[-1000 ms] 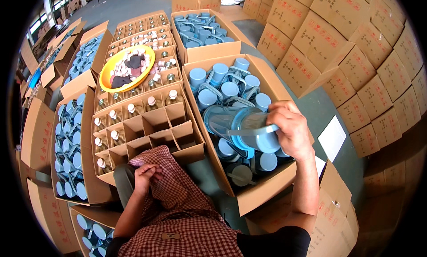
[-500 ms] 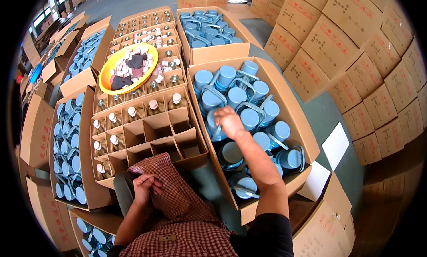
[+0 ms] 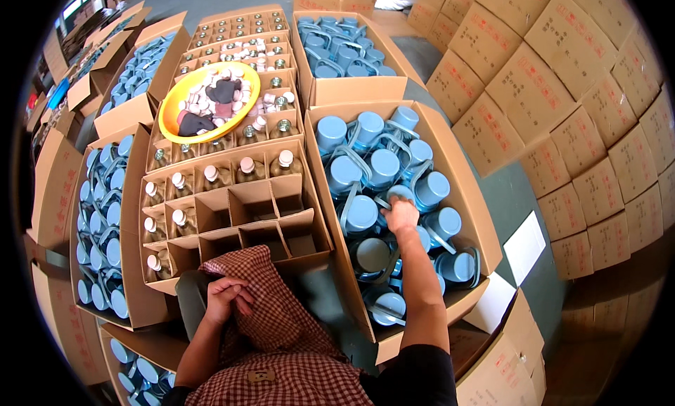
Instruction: The person repeatedly assembles light blue cylindrical containers by inserting a small bottle into the container, placing a grey lid on top, and securing it. The person then places the assembled unit into a cardboard box. This process is repeated continuously throughout the clip.
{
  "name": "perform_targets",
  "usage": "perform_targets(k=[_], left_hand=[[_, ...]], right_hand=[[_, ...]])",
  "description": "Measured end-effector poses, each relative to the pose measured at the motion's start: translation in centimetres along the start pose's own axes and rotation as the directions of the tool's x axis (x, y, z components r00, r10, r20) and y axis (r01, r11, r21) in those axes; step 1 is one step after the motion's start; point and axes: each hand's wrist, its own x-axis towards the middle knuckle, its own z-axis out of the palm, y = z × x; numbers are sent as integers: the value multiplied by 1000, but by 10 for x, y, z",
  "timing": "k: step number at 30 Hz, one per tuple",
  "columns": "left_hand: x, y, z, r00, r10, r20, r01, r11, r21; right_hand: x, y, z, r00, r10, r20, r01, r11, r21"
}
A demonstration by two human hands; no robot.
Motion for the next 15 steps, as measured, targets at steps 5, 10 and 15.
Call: perform_targets(k=[5, 10, 15], left_hand=[[-3, 5, -4, 999, -43, 18, 42, 998, 40], [-3, 19, 12, 998, -46, 39, 44, 997, 56], [6, 33, 26, 992, 83, 100, -92, 992, 83]], right_hand=[[-14, -12, -95, 953, 42, -300, -1, 991, 134], [-93, -44, -275, 886, 77, -456, 61, 958, 280], [-192, -53, -328, 813, -32, -581, 490, 578, 653]])
